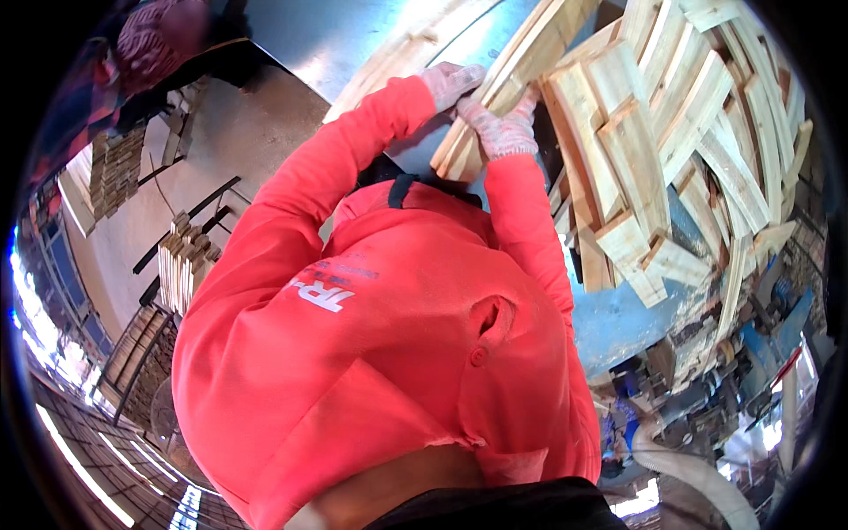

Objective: The person sorts and stacks wooden planks on a metal workbench. They pick up individual pieces of wood, inspect them, and place them into a growing pile on the left side of the table, occasionally moving other pieces aside to clear space.

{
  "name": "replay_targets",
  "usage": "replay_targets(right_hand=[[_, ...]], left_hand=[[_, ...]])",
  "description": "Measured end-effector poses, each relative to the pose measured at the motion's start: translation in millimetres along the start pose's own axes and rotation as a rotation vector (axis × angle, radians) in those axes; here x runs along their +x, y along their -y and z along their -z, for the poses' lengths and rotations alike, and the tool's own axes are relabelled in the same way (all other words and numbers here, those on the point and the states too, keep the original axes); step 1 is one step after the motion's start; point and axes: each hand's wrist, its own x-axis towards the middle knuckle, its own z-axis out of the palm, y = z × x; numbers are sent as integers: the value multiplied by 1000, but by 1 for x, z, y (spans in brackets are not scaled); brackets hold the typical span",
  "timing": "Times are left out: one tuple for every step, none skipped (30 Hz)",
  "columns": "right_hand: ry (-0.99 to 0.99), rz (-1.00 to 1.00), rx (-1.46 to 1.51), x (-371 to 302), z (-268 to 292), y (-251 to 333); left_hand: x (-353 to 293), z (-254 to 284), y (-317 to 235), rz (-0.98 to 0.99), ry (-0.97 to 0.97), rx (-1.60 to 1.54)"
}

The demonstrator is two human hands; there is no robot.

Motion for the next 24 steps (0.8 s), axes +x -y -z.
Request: replay_targets(right_hand=[[9, -5, -22, 1, -4, -1], [-12, -8, -80, -2, -7, -5], [-39, -14, -138, -1, -10, -11], [135, -33, -99, 7, -10, -22], [189, 15, 32, 15, -16, -45], [248, 57, 167, 24, -22, -69], [170, 153, 349, 25, -30, -65], [107, 264, 521, 26, -38, -61], [32, 353, 635, 15, -37, -34], [-179, 716, 104, 23, -27, -30], [21, 523, 317, 23, -24, -27], [218, 327, 530, 19, -21, -7], [345, 324, 657, 24, -24, 3], [475, 301, 785, 29, -30, 13], [603, 262, 901, 34, -35, 24], [590, 222, 948, 29, -41, 43], [578, 181, 993, 23, -49, 65], [597, 166, 991, 24, -57, 78], [615, 147, 985, 27, -67, 88], [663, 199, 961, 36, -79, 94], [624, 100, 901, 53, -92, 80], [577, 130, 870, 51, -101, 92], [529, 159, 839, 49, -110, 105], [540, 109, 716, 53, -117, 114]], left_hand=[[-3, 11, 17, -240, -250, 107], [-1, 25, 42, -478, -490, 219], [-1, 56, 65, -710, -646, 876], [-20, 50, 58, -390, -692, 891], [-41, 45, 47, -73, -724, 893], [-41, 47, 60, -105, -714, 924], [-40, 50, 85, -134, -704, 959], [-38, 59, 99, -170, -689, 997], [-38, 71, 98, -159, -669, 881], [-42, 87, 90, -145, -648, 768], [-42, 100, 88, -132, -626, 656], [-37, 119, 96, -133, -569, 470], [-34, 138, 89, -105, -221, -298], [-32, 146, 91, -181, -27, -737], [-31, 152, 89, -268, 178, -1169], [-36, 159, 76, -334, 417, -1203], [-27, 161, 82, -342, 508, -1292], [-20, 161, 88, -346, 493, -1264], [-14, 160, 96, -349, 480, -1241], [-10, 157, 102, -216, -68, -1097], [-13, 155, 91, -238, -56, -1009], [-11, 153, 89, -332, -33, -948], [-7, 153, 90, -425, -11, -884], [-6, 157, 91, -406, -54, -817]])
